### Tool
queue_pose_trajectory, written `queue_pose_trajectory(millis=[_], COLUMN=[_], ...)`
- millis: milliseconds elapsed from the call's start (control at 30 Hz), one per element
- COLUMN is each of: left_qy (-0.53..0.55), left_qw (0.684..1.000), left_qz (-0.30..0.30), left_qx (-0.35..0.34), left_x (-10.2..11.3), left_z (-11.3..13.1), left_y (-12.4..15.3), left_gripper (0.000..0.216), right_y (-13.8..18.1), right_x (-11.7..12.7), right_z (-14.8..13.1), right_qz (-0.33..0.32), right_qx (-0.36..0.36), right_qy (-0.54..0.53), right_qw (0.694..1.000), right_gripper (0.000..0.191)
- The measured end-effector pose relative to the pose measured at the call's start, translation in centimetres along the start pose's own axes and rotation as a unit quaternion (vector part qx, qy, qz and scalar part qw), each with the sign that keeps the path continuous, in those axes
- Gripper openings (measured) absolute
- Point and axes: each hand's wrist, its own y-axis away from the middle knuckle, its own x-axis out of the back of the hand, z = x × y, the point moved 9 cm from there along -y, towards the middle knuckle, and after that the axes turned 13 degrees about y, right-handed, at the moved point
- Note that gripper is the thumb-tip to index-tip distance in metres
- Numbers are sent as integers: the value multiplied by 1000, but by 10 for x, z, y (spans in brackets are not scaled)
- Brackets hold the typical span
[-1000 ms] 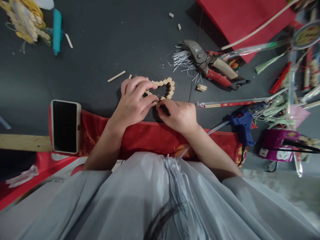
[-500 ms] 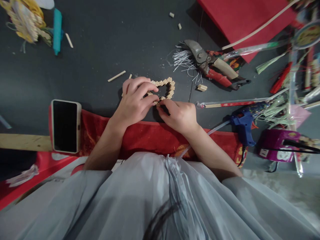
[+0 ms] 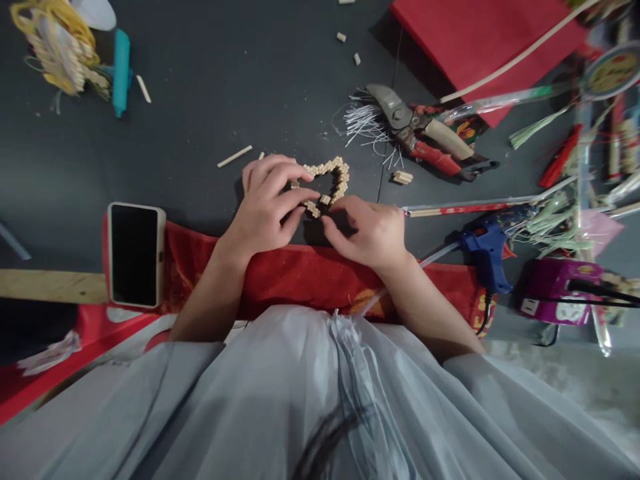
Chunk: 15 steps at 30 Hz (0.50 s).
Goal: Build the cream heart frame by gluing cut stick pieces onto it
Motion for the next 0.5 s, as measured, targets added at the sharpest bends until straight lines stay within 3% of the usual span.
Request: queue_pose_trajectory(millis=[167, 300, 500], left_qy=[-22, -62, -77], left_qw=[989, 983, 972], left_qz=[123, 172, 223], left_qx=[-75, 16, 17], left_x=[27, 37, 44], left_z=[10, -3, -4], left_y=[2, 3, 8], left_gripper=[17, 20, 21], right_y=[-1, -2, -2], right_x=[18, 20, 22], right_z=[26, 34, 32], right_qz=[74, 81, 92], right_qx=[-74, -101, -94], right_qy=[-51, -67, -81], right_qw=[993, 989, 988], right_gripper=[34, 41, 42])
